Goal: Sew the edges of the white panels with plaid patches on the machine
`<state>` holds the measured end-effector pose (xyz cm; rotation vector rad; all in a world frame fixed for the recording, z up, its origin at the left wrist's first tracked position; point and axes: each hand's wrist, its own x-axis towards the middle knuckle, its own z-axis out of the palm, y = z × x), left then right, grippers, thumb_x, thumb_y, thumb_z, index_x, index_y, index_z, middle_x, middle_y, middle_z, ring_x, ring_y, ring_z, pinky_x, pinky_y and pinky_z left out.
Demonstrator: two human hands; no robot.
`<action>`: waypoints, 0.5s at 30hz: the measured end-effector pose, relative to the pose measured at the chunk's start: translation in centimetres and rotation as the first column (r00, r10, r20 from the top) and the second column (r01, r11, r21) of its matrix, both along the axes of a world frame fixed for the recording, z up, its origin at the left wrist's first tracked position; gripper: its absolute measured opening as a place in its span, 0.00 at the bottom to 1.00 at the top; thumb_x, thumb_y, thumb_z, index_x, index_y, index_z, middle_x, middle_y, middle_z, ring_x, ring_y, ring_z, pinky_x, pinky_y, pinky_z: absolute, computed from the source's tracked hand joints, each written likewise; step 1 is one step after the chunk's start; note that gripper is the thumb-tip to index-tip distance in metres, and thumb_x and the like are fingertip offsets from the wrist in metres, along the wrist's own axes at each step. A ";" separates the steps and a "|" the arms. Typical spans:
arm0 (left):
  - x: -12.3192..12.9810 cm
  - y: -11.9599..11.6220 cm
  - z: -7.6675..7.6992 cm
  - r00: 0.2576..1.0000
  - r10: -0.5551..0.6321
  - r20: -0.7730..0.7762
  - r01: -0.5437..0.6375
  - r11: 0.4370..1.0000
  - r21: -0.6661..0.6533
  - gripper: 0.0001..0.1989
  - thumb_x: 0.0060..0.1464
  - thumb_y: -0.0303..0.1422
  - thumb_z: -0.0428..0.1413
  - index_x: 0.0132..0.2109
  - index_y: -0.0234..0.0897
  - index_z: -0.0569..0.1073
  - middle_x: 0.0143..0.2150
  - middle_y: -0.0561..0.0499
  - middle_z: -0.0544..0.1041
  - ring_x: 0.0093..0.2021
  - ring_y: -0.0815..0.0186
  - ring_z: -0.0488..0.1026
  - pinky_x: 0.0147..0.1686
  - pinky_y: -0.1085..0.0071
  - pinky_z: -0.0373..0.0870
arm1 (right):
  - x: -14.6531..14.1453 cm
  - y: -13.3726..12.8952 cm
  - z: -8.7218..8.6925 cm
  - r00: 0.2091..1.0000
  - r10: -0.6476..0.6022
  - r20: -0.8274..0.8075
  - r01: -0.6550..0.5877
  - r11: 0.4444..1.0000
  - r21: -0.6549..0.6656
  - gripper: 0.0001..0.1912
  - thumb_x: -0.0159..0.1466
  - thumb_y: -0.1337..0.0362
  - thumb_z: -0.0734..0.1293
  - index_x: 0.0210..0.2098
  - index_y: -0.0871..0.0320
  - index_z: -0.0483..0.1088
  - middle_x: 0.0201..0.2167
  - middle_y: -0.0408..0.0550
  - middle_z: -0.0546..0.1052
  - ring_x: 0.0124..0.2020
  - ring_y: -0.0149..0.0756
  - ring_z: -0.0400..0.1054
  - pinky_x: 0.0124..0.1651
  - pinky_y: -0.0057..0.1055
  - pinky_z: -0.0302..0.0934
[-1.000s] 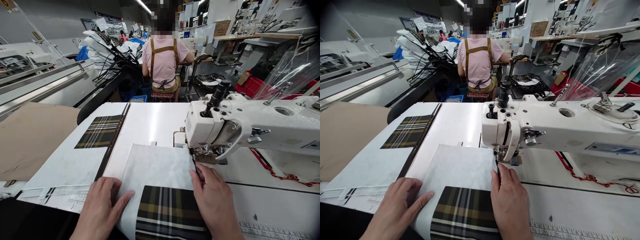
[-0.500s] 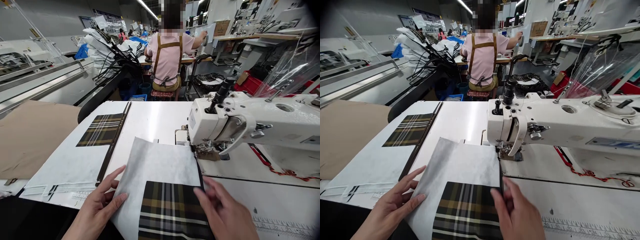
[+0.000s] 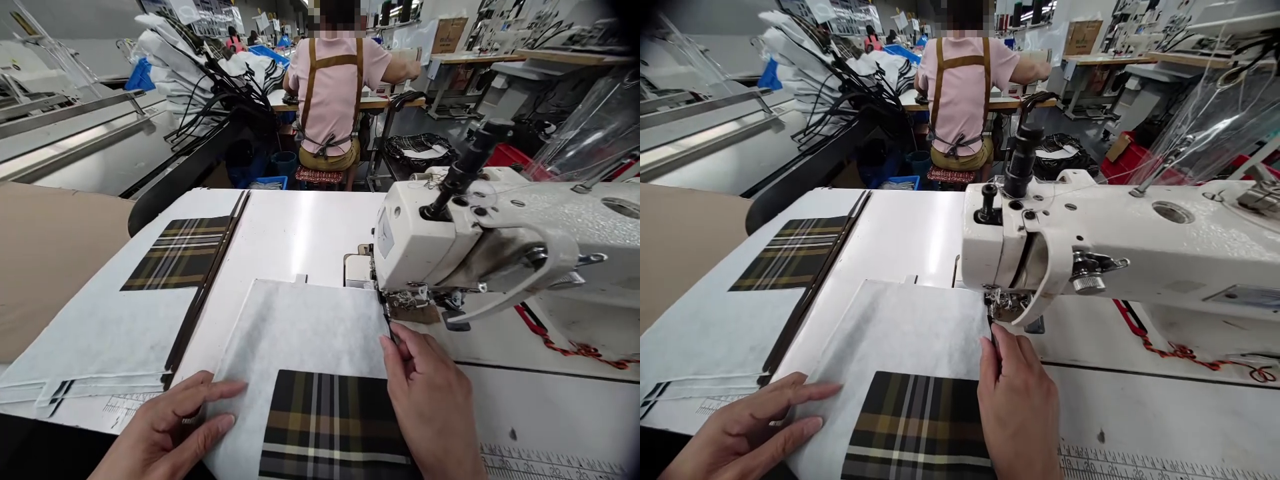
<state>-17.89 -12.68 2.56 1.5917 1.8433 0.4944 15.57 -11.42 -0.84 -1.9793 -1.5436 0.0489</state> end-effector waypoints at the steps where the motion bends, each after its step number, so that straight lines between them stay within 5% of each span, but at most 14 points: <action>1: 0.2 0.2 0.1 1.000 0.000 0.007 0.000 1.000 0.000 0.24 0.50 0.63 0.62 0.46 0.58 0.84 0.48 0.52 0.84 0.65 0.44 0.71 0.60 0.53 0.77 | 0.0 0.1 0.0 1.000 0.003 0.006 -0.003 1.000 0.001 0.25 0.76 0.46 0.56 0.48 0.58 0.77 0.39 0.48 0.82 0.36 0.39 0.75 0.36 0.33 0.63; 9: 0.9 1.3 1.0 0.997 0.017 0.079 -0.013 0.999 -0.051 0.23 0.50 0.60 0.64 0.47 0.55 0.84 0.48 0.52 0.81 0.54 0.53 0.77 0.40 0.72 0.79 | 0.0 -0.2 0.0 0.998 0.036 0.052 -0.038 0.999 0.030 0.24 0.77 0.50 0.57 0.49 0.61 0.77 0.42 0.50 0.82 0.38 0.39 0.77 0.34 0.33 0.65; 15: 1.0 2.4 1.3 0.993 0.010 0.114 -0.008 1.000 -0.026 0.23 0.51 0.58 0.65 0.48 0.52 0.83 0.51 0.52 0.80 0.50 0.56 0.77 0.43 0.73 0.79 | 0.0 -0.1 0.1 0.996 0.042 0.073 -0.046 0.997 0.055 0.25 0.77 0.50 0.56 0.49 0.62 0.77 0.41 0.51 0.82 0.36 0.39 0.77 0.33 0.33 0.65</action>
